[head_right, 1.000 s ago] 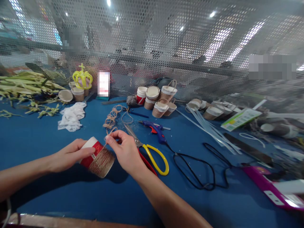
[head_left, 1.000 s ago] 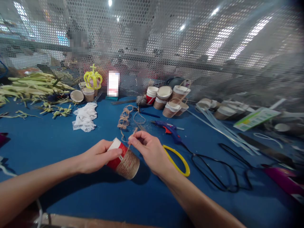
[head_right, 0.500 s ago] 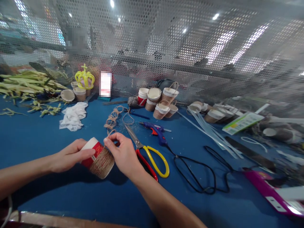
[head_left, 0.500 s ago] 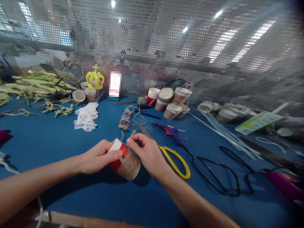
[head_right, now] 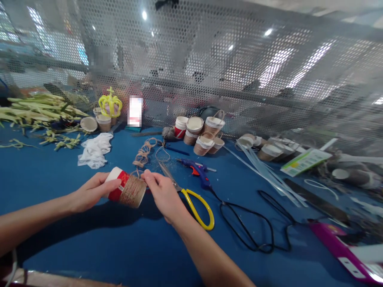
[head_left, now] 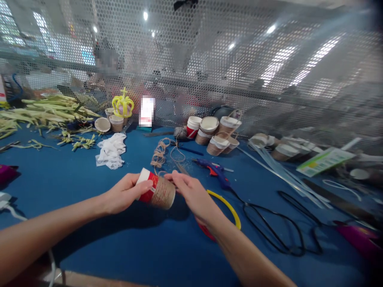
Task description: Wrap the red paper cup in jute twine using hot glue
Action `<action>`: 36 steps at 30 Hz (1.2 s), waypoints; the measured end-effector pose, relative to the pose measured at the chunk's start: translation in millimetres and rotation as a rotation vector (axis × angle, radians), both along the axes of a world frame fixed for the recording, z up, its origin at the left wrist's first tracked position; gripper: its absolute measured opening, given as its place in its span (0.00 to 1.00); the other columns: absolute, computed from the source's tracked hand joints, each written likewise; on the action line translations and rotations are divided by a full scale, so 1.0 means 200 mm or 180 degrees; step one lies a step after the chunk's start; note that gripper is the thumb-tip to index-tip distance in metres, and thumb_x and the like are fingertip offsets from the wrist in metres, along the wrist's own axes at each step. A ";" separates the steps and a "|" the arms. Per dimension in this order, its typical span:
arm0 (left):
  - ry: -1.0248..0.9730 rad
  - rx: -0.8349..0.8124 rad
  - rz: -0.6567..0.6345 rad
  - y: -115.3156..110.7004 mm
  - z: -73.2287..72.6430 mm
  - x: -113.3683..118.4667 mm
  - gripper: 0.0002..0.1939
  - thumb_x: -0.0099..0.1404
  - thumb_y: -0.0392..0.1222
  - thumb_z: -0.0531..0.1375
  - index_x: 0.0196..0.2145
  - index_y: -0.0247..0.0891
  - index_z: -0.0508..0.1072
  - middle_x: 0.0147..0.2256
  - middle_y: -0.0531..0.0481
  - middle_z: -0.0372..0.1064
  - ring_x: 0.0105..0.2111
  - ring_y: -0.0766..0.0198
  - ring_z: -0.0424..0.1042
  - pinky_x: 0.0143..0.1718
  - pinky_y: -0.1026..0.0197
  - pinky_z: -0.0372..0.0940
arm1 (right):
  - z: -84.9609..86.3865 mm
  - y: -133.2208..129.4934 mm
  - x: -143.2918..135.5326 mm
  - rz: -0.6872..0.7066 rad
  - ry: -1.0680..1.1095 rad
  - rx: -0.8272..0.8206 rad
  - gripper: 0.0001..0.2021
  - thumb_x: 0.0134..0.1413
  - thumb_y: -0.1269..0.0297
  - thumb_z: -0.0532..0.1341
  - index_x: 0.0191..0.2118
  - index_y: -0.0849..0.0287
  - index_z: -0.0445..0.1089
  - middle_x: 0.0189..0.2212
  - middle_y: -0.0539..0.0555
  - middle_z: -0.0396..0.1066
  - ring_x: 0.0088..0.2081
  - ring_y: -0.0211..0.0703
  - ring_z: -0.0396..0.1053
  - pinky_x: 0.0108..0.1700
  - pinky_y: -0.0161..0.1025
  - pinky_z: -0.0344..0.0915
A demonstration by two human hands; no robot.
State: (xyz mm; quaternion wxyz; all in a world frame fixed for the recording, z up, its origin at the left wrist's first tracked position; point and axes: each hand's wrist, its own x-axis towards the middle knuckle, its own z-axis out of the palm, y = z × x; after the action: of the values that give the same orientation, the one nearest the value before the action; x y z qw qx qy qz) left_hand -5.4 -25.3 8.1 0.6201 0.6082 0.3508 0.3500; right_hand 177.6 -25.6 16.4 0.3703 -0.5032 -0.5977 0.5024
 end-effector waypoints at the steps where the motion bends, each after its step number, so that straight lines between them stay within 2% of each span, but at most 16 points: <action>1: 0.0026 0.0087 0.0011 0.01 0.00 0.00 0.16 0.59 0.48 0.53 0.31 0.31 0.70 0.26 0.51 0.66 0.26 0.68 0.61 0.29 0.66 0.58 | 0.01 0.00 0.01 0.0117 0.0103 -0.0105 0.18 0.53 0.52 0.52 0.37 0.62 0.69 0.37 0.57 0.72 0.42 0.47 0.67 0.44 0.44 0.62; 4: 0.0137 0.0354 -0.0101 0.02 0.00 -0.01 0.17 0.60 0.49 0.52 0.31 0.30 0.70 0.28 0.50 0.68 0.29 0.66 0.62 0.33 0.64 0.59 | 0.03 -0.01 0.03 0.0482 0.0288 -0.0254 0.18 0.52 0.53 0.54 0.43 0.60 0.66 0.40 0.57 0.71 0.43 0.47 0.67 0.43 0.45 0.64; 6: 0.0095 0.0329 -0.0160 0.03 0.00 -0.01 0.17 0.59 0.49 0.54 0.30 0.30 0.71 0.28 0.50 0.68 0.28 0.66 0.62 0.33 0.64 0.59 | 0.05 -0.02 0.03 0.0503 0.0182 -0.0139 0.18 0.51 0.55 0.56 0.45 0.59 0.64 0.41 0.57 0.70 0.43 0.46 0.68 0.44 0.45 0.64; 10: -0.0523 -0.0609 0.0121 0.06 -0.01 0.00 0.18 0.53 0.50 0.60 0.34 0.30 0.72 0.27 0.49 0.69 0.25 0.68 0.64 0.28 0.66 0.58 | 0.06 -0.03 0.01 0.0373 -0.0453 0.0433 0.19 0.49 0.60 0.59 0.47 0.59 0.61 0.44 0.58 0.67 0.44 0.45 0.67 0.45 0.44 0.65; 13: -0.0811 -0.1026 0.0166 0.07 -0.01 0.00 0.17 0.50 0.48 0.63 0.32 0.30 0.73 0.27 0.48 0.71 0.25 0.67 0.66 0.28 0.66 0.59 | 0.02 -0.04 0.00 0.0185 -0.0927 0.1059 0.18 0.46 0.65 0.60 0.46 0.58 0.62 0.46 0.56 0.64 0.46 0.45 0.64 0.46 0.44 0.64; 16: -0.0753 -0.1009 0.0155 0.07 -0.01 0.00 0.15 0.49 0.44 0.64 0.32 0.31 0.73 0.28 0.48 0.72 0.25 0.67 0.66 0.29 0.66 0.59 | -0.05 -0.05 0.00 0.0144 -0.1084 0.1478 0.19 0.46 0.66 0.61 0.46 0.57 0.61 0.46 0.56 0.63 0.48 0.45 0.62 0.49 0.45 0.61; 19: -0.0564 -0.0945 0.0138 0.07 -0.03 0.01 0.15 0.49 0.43 0.65 0.33 0.31 0.73 0.29 0.49 0.71 0.26 0.68 0.66 0.31 0.67 0.58 | -0.10 -0.06 0.01 0.0145 -0.1127 0.1676 0.20 0.46 0.67 0.61 0.47 0.57 0.60 0.46 0.57 0.62 0.49 0.46 0.61 0.51 0.46 0.58; 23: -0.0315 -0.0781 0.0219 0.06 -0.06 0.02 0.16 0.49 0.45 0.64 0.33 0.30 0.72 0.27 0.50 0.70 0.26 0.68 0.63 0.31 0.66 0.56 | -0.12 -0.07 0.02 0.0328 -0.1186 0.1639 0.22 0.46 0.66 0.61 0.49 0.57 0.58 0.48 0.58 0.60 0.50 0.47 0.59 0.53 0.46 0.57; 27: -0.0020 -0.0547 0.0283 0.05 -0.06 0.03 0.17 0.50 0.49 0.62 0.30 0.30 0.71 0.24 0.53 0.65 0.24 0.69 0.59 0.28 0.67 0.54 | -0.10 -0.06 0.03 0.0473 -0.0999 0.1499 0.22 0.49 0.59 0.60 0.50 0.60 0.58 0.48 0.60 0.61 0.50 0.47 0.60 0.52 0.45 0.57; 31: 0.0211 -0.0398 0.0029 0.03 -0.06 0.03 0.19 0.52 0.52 0.59 0.25 0.29 0.68 0.21 0.55 0.59 0.22 0.71 0.53 0.25 0.67 0.51 | -0.06 -0.03 0.03 0.0475 -0.0726 0.1052 0.17 0.57 0.57 0.50 0.46 0.62 0.62 0.45 0.60 0.65 0.47 0.43 0.63 0.49 0.42 0.60; 34: 0.0395 -0.0204 -0.0163 0.01 -0.06 0.03 0.20 0.54 0.54 0.57 0.21 0.31 0.65 0.19 0.57 0.52 0.21 0.72 0.49 0.22 0.68 0.47 | -0.01 0.01 0.00 0.0565 -0.0636 0.0765 0.19 0.59 0.58 0.44 0.44 0.63 0.65 0.43 0.59 0.68 0.45 0.42 0.65 0.48 0.42 0.60; 36: 0.0508 -0.0067 -0.0250 0.00 -0.06 0.03 0.21 0.55 0.54 0.55 0.18 0.32 0.61 0.17 0.58 0.49 0.20 0.73 0.46 0.20 0.68 0.44 | 0.02 0.04 -0.03 0.0668 -0.0714 0.0799 0.19 0.60 0.58 0.44 0.44 0.64 0.66 0.43 0.59 0.69 0.44 0.42 0.66 0.47 0.41 0.61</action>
State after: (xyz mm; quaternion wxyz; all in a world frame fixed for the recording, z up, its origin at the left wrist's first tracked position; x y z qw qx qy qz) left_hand 1.5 -25.1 -4.1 0.6098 0.6409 0.3786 0.2721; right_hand 171.2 -18.1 19.5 0.3069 -0.4408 -0.7424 0.4005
